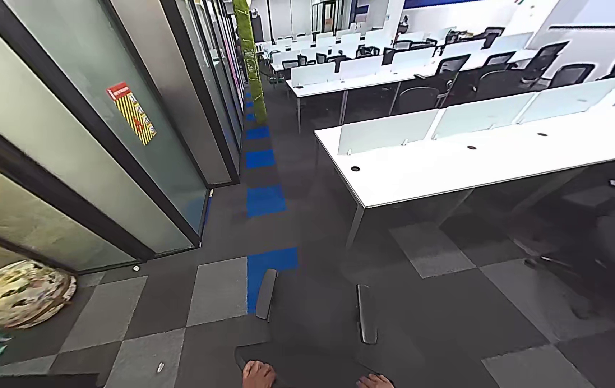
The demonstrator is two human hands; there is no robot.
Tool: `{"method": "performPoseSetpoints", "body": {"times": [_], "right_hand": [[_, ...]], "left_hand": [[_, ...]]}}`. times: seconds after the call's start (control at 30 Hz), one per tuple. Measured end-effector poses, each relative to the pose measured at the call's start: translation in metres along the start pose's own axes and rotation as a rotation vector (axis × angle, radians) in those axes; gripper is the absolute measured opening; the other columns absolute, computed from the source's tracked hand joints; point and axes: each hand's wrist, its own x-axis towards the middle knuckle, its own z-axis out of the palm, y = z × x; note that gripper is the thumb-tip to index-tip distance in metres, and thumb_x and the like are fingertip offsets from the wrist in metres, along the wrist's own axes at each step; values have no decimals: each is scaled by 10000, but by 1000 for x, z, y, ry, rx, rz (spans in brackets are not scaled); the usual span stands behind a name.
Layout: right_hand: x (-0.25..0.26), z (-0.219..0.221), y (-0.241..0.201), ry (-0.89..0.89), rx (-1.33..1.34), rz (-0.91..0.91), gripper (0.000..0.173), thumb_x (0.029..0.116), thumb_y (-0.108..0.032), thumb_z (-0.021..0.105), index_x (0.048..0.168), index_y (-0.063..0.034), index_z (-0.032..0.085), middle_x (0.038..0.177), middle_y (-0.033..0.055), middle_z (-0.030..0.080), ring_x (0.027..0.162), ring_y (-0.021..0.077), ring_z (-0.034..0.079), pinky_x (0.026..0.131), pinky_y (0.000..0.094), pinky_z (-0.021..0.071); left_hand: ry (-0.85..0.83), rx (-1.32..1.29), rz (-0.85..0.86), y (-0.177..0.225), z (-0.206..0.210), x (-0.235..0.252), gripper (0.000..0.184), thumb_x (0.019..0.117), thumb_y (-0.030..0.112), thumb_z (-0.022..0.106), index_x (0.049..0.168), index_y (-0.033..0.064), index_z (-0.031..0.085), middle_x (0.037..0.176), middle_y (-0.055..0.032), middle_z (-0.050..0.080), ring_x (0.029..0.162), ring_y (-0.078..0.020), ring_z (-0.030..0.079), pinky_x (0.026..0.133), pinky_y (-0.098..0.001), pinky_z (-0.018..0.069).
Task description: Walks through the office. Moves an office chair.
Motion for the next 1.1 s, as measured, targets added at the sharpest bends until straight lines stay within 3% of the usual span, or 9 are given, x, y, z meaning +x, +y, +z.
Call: {"method": "performPoseSetpoints", "body": {"times": [0.23, 0.37, 0.5, 0.7, 0.87, 0.97, 1.1], "right_hand": [[66, -28, 20, -79, -77, -11, 375, 877, -203, 710, 1246, -136, 720, 1271, 79, 728, 1243, 311, 645, 1024, 573, 495], [101, -52, 18, -116, -161, 7, 557, 790, -302, 796, 1314, -153, 680, 1328, 69, 701, 1284, 310, 615, 1062, 574, 470], [130, -71, 10, -85, -178, 33, 564, 773, -287, 810, 1303, -140, 688, 1317, 67, 705, 1288, 303, 606, 1064, 563, 459], [186, -86, -13, -59, -210, 105, 614, 746, -324, 838, 1322, -169, 688, 1338, 59, 696, 1317, 312, 579, 1108, 586, 404], [232, -92, -37, -51, -200, 189, 600, 747, -358, 832, 1313, -215, 696, 1325, 36, 707, 1347, 322, 563, 1210, 666, 245], [256, -97, -58, -44, -182, 249, 628, 726, -336, 846, 1327, -237, 693, 1344, 21, 699, 1380, 324, 538, 1208, 697, 224], [287, -109, -85, -68, -170, 308, 602, 755, -336, 834, 1323, -194, 693, 1372, 35, 684, 1399, 322, 522, 1210, 682, 232]], "left_hand": [[-13, 33, -156, -12, -5, 32, 644, 664, 296, 842, 1294, 268, 712, 1368, 23, 675, 1371, -256, 523, 1212, -564, 278], [36, 47, -214, -19, -18, 44, 668, 636, 315, 848, 1287, 277, 705, 1349, 31, 680, 1362, -242, 531, 1214, -557, 289], [51, 49, -246, -35, -30, 61, 680, 632, 291, 850, 1295, 279, 701, 1399, 25, 651, 1404, -247, 494, 1216, -563, 284], [44, 54, -237, -79, -63, 88, 679, 652, 287, 848, 1312, 266, 688, 1416, 20, 638, 1417, -247, 482, 1219, -570, 283], [48, 61, -205, -126, -89, 113, 688, 639, 289, 860, 1305, 256, 690, 1400, 2, 646, 1401, -259, 491, 1220, -571, 274], [39, 57, -171, -154, -108, 123, 698, 650, 270, 861, 1325, 250, 683, 1415, -4, 639, 1412, -263, 484, 1229, -574, 260], [12, 98, -152, -194, -133, 146, 700, 670, 305, 876, 1336, 233, 674, 1423, -22, 631, 1416, -283, 479, 1229, -586, 257]]}}
